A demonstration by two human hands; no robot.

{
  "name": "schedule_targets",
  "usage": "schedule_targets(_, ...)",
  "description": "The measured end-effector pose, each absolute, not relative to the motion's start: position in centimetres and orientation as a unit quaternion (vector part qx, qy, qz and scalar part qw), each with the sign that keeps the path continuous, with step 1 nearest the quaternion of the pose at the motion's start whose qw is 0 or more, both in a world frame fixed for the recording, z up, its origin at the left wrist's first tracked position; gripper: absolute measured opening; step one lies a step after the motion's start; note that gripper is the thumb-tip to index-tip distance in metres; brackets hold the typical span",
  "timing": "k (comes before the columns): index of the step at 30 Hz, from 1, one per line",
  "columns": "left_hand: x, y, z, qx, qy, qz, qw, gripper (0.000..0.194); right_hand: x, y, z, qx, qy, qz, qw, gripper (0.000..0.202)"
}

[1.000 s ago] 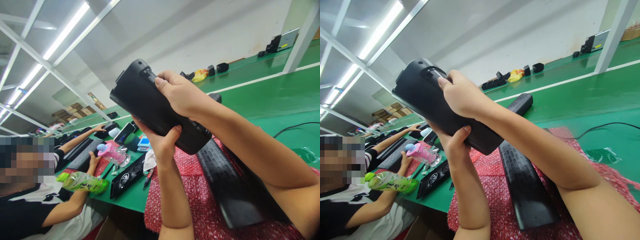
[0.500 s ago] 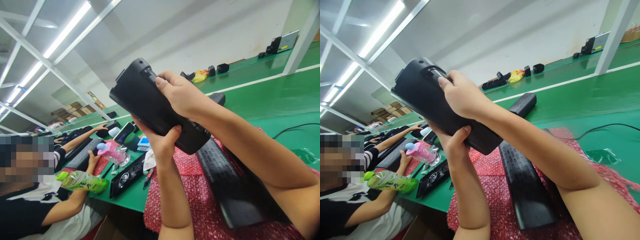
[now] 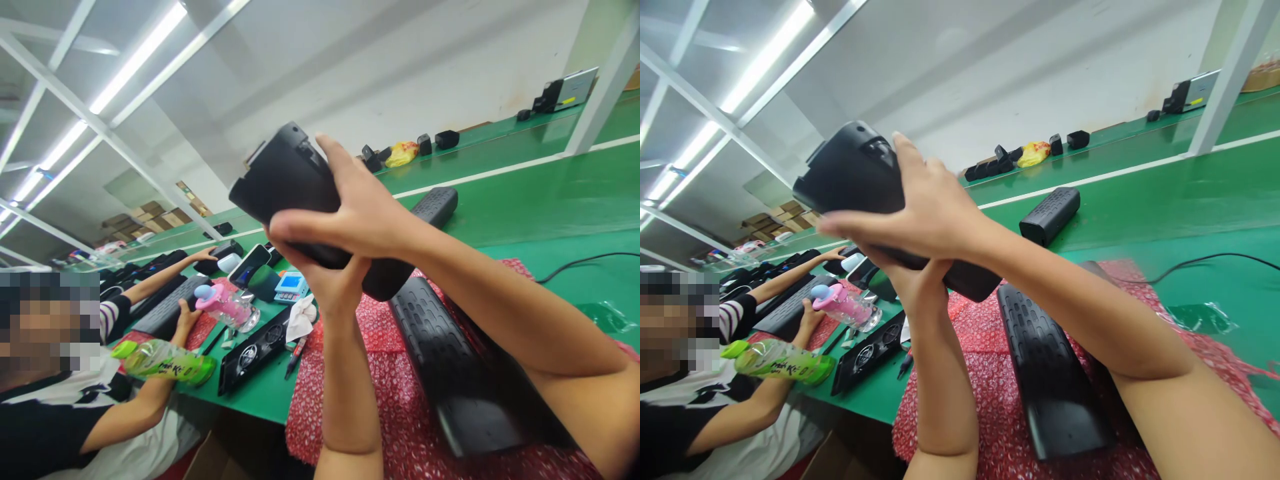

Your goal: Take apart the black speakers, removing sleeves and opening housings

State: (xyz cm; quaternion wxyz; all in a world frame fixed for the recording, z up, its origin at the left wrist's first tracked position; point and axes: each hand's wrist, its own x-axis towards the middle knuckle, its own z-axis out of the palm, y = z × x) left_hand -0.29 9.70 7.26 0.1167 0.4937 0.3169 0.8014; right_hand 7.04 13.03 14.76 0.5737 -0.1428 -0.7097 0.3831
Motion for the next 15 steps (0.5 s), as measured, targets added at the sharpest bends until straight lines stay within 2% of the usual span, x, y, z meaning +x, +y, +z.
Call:
schedule_targets(2, 0.0, 9.6, 7.3, 0.506, 0.313, 0.799, 0.091, 0.129, 6.9, 12.7, 14.6, -0.169, -0.736, 0.337, 0.563, 0.089)
schedule_targets(4, -0.4, 9.4, 7.4, 0.515, 0.317, 0.791, 0.088, 0.13, 7.0, 13.3, 14.5, -0.177, -0.738, 0.316, 0.569, 0.102)
schedule_targets(6, -1.4, 9.1, 7.3, 0.525, 0.322, 0.782, 0.096, 0.135, 7.7, 15.1, 14.4, -0.156, -0.724, 0.343, 0.577, 0.098)
schedule_targets(8, -2.7, 9.1, 7.1, 0.53, 0.332, 0.772, 0.109, 0.143, 9.1, 17.6, 14.0, -0.108, -0.705, 0.413, 0.567, 0.085)
schedule_targets(11, -3.8, 9.8, 6.6, 0.541, 0.374, 0.719, 0.224, 0.154, 11.3, 20.7, 13.2, -0.041, -0.663, 0.53, 0.527, 0.072)
schedule_targets(13, -3.1, 10.2, 6.2, 0.559, 0.36, 0.658, 0.354, 0.155, 12.3, 21.7, 12.7, -0.029, -0.627, 0.568, 0.533, 0.08)
schedule_targets(15, -1.4, 10.4, 5.9, 0.577, 0.325, 0.619, 0.422, 0.146, 12.7, 22.0, 12.3, -0.014, -0.6, 0.594, 0.536, 0.09)
